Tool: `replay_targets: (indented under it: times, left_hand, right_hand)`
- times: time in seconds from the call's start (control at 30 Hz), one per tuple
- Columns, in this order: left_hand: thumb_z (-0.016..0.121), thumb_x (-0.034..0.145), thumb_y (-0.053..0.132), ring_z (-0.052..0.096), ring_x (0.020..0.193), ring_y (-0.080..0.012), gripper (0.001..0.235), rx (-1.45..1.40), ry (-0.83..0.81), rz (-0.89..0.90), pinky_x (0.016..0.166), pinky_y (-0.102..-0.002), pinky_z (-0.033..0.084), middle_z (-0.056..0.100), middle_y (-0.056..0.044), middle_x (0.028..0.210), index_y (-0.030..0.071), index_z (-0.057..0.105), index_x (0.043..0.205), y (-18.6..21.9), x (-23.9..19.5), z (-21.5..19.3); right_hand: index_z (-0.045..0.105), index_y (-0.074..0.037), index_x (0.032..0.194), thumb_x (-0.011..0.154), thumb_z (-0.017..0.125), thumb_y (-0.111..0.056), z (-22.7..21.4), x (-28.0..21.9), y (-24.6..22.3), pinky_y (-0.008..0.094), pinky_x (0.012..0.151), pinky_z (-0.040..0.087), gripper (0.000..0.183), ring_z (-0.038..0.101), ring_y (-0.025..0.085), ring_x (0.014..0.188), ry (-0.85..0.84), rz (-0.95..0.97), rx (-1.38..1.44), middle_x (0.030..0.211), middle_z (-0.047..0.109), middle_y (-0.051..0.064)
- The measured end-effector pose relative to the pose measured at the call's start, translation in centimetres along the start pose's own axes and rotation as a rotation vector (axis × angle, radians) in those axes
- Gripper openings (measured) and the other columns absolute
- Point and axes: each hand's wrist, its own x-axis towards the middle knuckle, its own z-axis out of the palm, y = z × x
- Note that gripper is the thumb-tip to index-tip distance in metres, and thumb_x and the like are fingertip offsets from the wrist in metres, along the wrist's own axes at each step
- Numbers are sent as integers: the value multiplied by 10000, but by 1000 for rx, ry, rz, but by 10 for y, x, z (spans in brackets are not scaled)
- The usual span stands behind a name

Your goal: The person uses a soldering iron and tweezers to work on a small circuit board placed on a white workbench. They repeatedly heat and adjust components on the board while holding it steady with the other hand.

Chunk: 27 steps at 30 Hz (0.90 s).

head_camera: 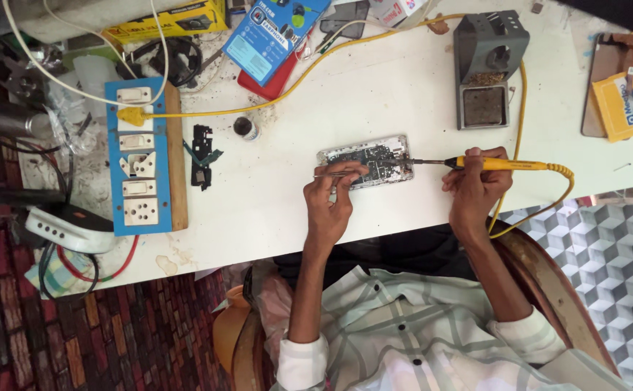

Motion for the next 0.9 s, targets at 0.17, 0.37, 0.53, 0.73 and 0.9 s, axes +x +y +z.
replay_targets:
  times: [0.17,0.37,0.53,0.73,0.9]
  left_hand:
    - [580,1007,-103,767,1026,-221,121,-38,8,1,965,-325,564,783,-94,1068,-3,645,1028,0,2,2]
    - [534,1004,-124,757,1031,-198,163,-99,-14,-68,917,-288,607,759,-107,1098,-25,641,1075,0,1,3]
    - [568,1006,-121,748,1062,-205,153,9,-6,21,965,-305,562,783,-89,1072,-6,667,1021,1,2,1]
    - [583,1003,-103,758,1008,-165,147,-20,-11,-42,971,-273,560,784,-76,1068,-1,682,1042,4,3,1]
    - [598,1003,-115,761,1003,-187,142,29,2,-8,977,-289,541,792,-86,1065,0,681,991,5,2,0]
  right_hand:
    - [432,-61,965,1138,567,-130,1,2,-1,261,451,435,230,562,123,507,-3,8,12,724,527,42]
    - [423,-59,958,1148,569,-106,-4,-2,2,266,451,426,245,521,121,486,-8,-7,-25,711,503,41]
    - [423,-59,962,1145,569,-111,-5,0,3,265,446,413,240,526,126,485,-1,-13,11,713,512,49]
    - [424,-61,975,1142,579,-139,-3,1,1,260,464,443,241,562,129,509,-9,-15,-3,723,528,47]
    - [427,-56,968,1145,582,-139,-5,1,3,260,457,433,250,541,124,497,-13,-23,-24,695,508,42]
